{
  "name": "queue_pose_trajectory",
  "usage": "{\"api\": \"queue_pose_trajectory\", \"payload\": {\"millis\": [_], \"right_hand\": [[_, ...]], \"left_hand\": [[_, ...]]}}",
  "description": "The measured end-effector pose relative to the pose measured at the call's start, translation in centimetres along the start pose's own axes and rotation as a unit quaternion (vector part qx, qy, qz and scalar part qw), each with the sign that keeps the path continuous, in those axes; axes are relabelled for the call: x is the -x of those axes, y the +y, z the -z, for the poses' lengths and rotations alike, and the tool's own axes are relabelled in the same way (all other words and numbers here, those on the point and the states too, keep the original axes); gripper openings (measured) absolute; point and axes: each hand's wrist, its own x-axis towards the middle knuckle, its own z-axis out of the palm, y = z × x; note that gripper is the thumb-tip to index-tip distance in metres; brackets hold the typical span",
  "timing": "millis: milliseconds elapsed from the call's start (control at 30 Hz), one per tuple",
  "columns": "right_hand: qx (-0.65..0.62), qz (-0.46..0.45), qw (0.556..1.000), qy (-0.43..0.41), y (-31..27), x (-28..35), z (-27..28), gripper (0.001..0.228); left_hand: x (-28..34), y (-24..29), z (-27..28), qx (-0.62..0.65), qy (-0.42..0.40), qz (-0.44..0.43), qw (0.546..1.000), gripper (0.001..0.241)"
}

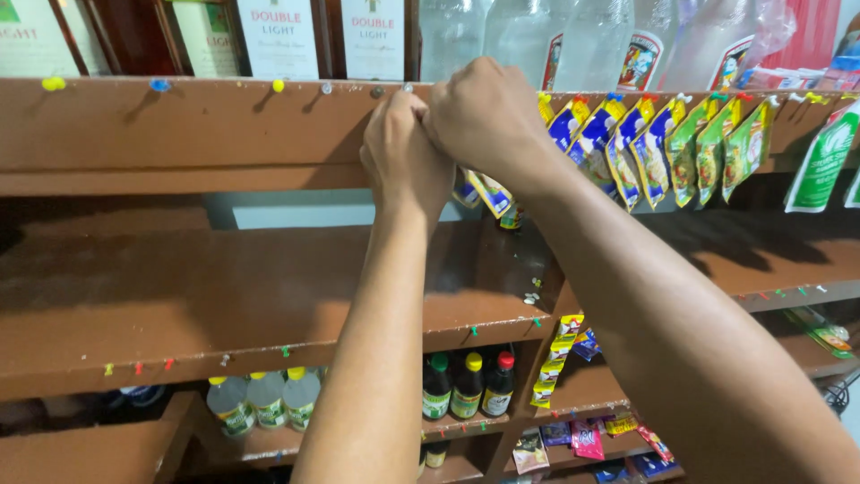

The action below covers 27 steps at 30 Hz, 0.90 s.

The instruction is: Hanging packets of condiments (vinegar and mayonnaise) on thumbtacks on retail shelves from a cardboard box.

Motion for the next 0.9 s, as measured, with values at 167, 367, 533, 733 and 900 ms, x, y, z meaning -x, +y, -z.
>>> {"api": "queue_pose_trajectory", "payload": {"millis": [167, 367, 533, 733, 900], "right_hand": [[-0.153, -0.183, 0.97, 0.056, 2.2, 1.2, 2.2, 0.028], [-0.126, -0.104, 0.984, 0.077, 3.4, 3.5, 4.1, 0.029], [-0.093, -0.1, 0.987, 0.086, 3.1, 3.8, 2.5, 0.028], [-0.034, -0.16, 0.987, 0.0, 1.9, 3.2, 2.6, 0.031], [0.051, -0.032, 0.998, -0.032, 2.5, 3.2, 1.6, 0.016]], "left_hand": [[0.6, -1.1, 0.1, 0.022, 0.007, 0.005, 1.0, 0.02], [-0.1, 1.6, 3.4, -0.006, -0.062, 0.028, 0.998, 0.01], [-0.1, 3.0, 4.0, -0.044, -0.102, 0.012, 0.994, 0.012], [-0.1, 3.6, 1.9, -0.033, -0.093, -0.02, 0.995, 0.015], [0.2, 4.4, 1.4, -0.008, -0.123, -0.008, 0.992, 0.015]]}}
